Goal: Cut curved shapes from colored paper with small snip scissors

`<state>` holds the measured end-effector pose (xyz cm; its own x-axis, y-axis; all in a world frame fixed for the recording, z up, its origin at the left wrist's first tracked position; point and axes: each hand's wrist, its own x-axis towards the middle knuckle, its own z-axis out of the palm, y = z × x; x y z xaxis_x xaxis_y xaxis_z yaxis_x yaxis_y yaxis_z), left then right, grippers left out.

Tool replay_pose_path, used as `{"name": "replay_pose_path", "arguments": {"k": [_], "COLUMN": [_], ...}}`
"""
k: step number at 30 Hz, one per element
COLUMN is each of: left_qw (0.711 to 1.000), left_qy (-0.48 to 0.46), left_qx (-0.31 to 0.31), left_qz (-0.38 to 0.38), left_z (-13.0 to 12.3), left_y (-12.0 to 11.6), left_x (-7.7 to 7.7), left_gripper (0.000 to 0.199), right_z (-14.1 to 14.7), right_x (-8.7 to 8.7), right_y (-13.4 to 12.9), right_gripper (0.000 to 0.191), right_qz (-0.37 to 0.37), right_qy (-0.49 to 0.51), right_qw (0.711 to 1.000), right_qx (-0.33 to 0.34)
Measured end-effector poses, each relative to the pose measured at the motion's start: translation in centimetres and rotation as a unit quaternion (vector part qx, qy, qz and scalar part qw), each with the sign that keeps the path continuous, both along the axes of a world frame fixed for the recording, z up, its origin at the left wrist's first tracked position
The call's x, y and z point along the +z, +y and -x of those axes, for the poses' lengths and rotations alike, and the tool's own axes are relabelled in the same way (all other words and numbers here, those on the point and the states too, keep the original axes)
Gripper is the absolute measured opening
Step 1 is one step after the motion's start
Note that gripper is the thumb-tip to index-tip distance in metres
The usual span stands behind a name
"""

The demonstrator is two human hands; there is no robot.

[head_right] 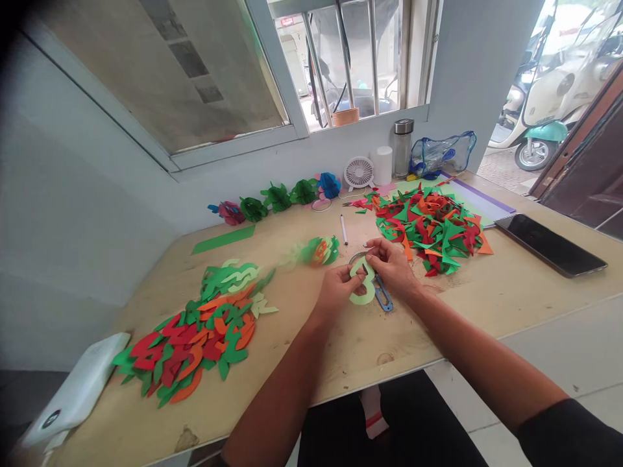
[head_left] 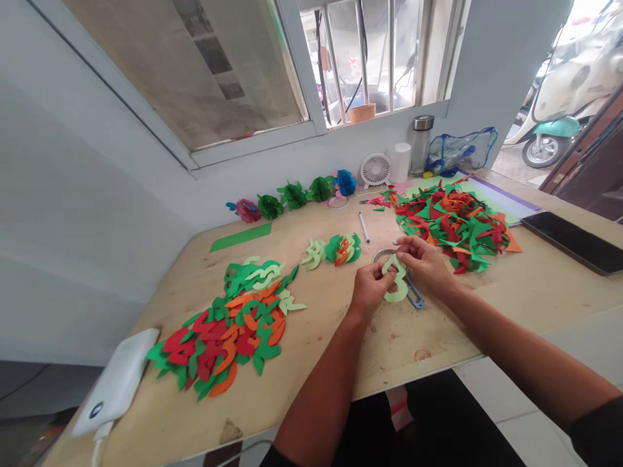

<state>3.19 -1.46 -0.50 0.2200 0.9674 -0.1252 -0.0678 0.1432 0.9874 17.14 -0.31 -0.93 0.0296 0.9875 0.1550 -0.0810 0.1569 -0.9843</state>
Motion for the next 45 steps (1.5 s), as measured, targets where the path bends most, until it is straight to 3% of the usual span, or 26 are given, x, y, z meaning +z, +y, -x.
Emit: {"name": "replay_pose_path", "arguments": {"k": [8,12,17,28,35,39,45], "left_qw": [0.999,0.999,1.000,0.999,0.992,0.989,0.994], "left_qy": [0.018,0.010,-0.012,-0.036,-0.111,-0.128,-0.067], "left_qx": [0.025,0.031,0.029,-0.001,-0.041,-0.022,0.020], "left_qz": [-0.022,-0.019,-0.006,0.008,0.048,0.067,0.083], "left_z": [0.21,0.27,0.23,0.08,0.19,0.21,0.12], "left_y": [0.17,0.27,0.15,0.00,-0.01,0.06,0.15], "left_x": [-0.14,-0.32,-0.10,0.37,0.55,0.25,0.15], "left_gripper": [0.028,0.023,0.016,0.008,0.040,0.041,0.028], "right_z": [-0.12,-0.05,0.08,0.33,0.35,0.46,0.53], "right_x": [0.09,0.02,0.18,0.35,0.01,0.05,0.01], "right_y": [0.05,0.05,-0.18,-0.69,-0.63,-0.71,-0.72], "right_gripper": [0.028,0.024,0.017,0.018,0.021,0.021,0.022], "right_qz": [0.015,-0.029,-0.118,-0.170,-0.185,-0.187,-0.200], "right_qy": [-0.019,-0.069,-0.193,-0.246,-0.244,-0.253,-0.251], "right_qw": [0.999,0.997,0.967,0.945,0.946,0.944,0.942], "right_qx": [0.021,-0.036,-0.115,-0.133,-0.106,-0.096,-0.098]}}
